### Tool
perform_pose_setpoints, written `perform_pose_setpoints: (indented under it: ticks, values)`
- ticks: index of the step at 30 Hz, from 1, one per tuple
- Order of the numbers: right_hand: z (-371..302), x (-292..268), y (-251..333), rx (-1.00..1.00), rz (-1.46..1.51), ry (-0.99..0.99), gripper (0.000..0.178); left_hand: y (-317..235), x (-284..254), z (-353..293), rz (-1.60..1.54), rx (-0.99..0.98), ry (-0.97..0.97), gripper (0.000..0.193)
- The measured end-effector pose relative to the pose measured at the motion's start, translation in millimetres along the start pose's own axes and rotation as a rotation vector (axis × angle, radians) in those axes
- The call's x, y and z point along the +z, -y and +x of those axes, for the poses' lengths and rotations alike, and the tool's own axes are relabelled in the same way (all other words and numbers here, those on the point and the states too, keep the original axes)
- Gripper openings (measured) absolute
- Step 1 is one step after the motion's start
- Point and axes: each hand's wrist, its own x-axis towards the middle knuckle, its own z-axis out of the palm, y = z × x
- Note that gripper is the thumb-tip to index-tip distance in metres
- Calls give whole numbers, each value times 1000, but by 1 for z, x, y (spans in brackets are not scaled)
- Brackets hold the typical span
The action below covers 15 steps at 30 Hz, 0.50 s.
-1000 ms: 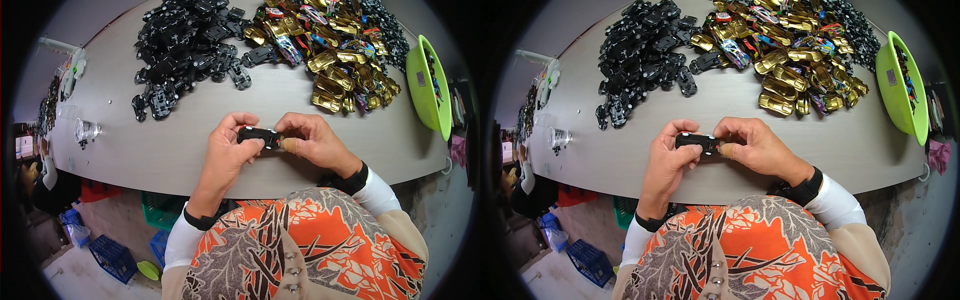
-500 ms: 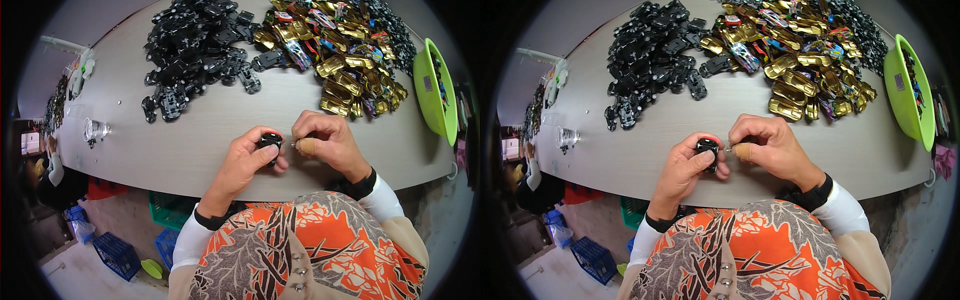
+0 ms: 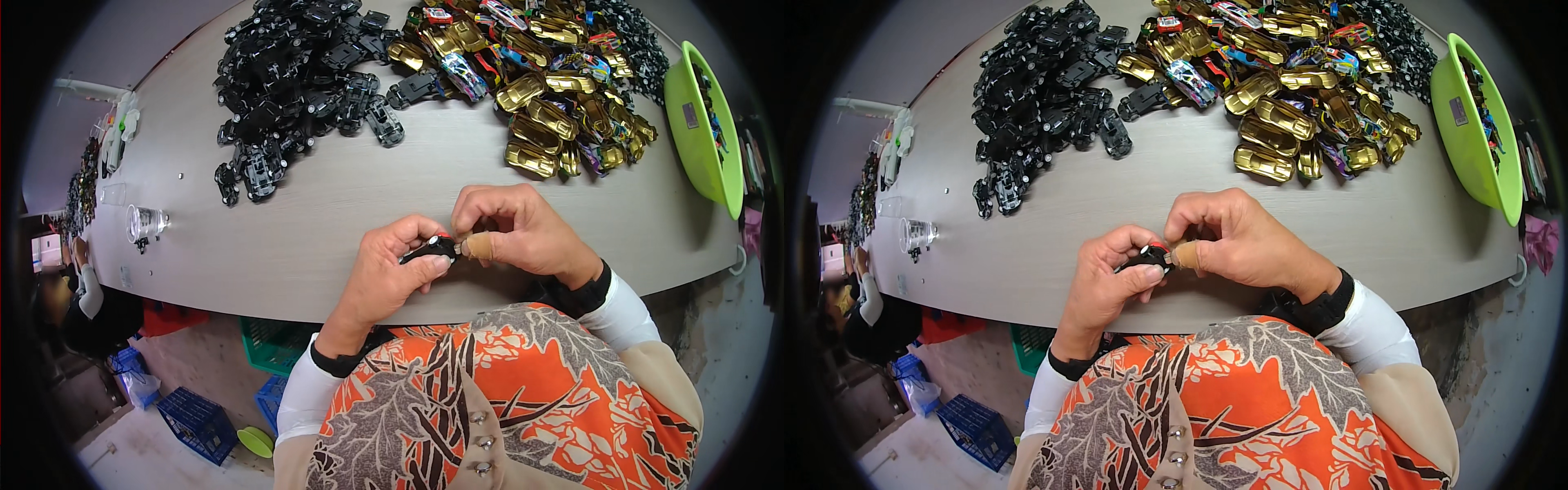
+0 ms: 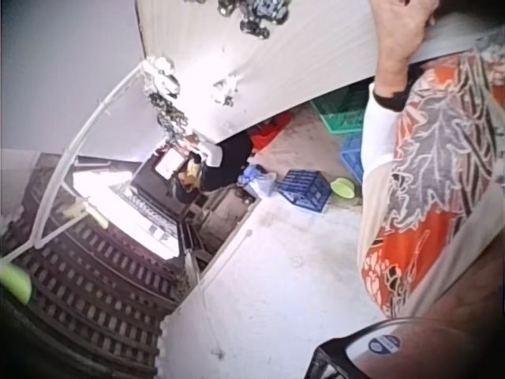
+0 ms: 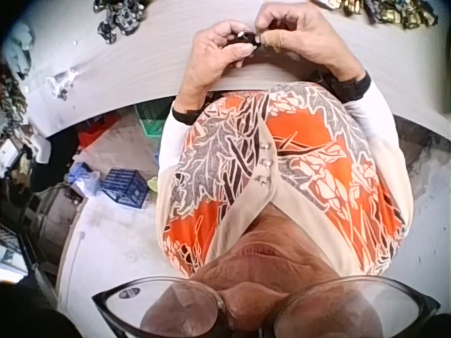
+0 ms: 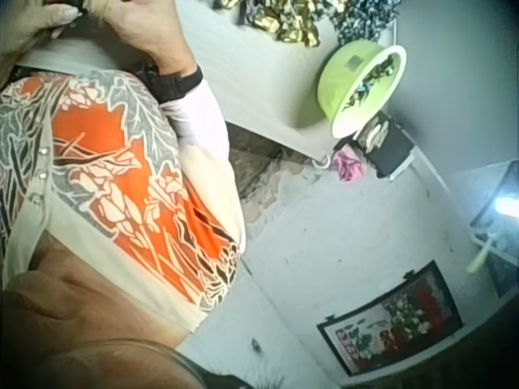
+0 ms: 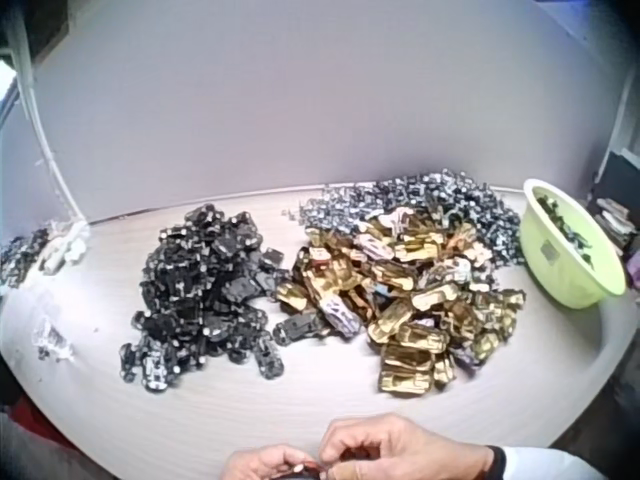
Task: The person assembles small toy cars by hand, repeatedly picking up black chassis and gold car bodies from piles on a table, fitting them together, and placing the completed units aside. The process is continuous and repetitive throughout the clip.
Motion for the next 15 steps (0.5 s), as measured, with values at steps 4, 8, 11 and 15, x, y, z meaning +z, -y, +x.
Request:
perform_pose_setpoints:
  ticks: [4,8,11,15]
  values:
    - [2,4,-8,-101,-268,-51,4,0,3,-2,141,-4,-39,20]
    - [6,9,-24,-212,-419,-92,6,-1,7,-6,279,-17,-115,16]
    - [6,16,-21,-247,-565,-84,8,0,5,-12,331,28,-154,16]
    - [15,23,-16,-199,-341,220,14,-6,-9,-41,245,-102,-128,18]
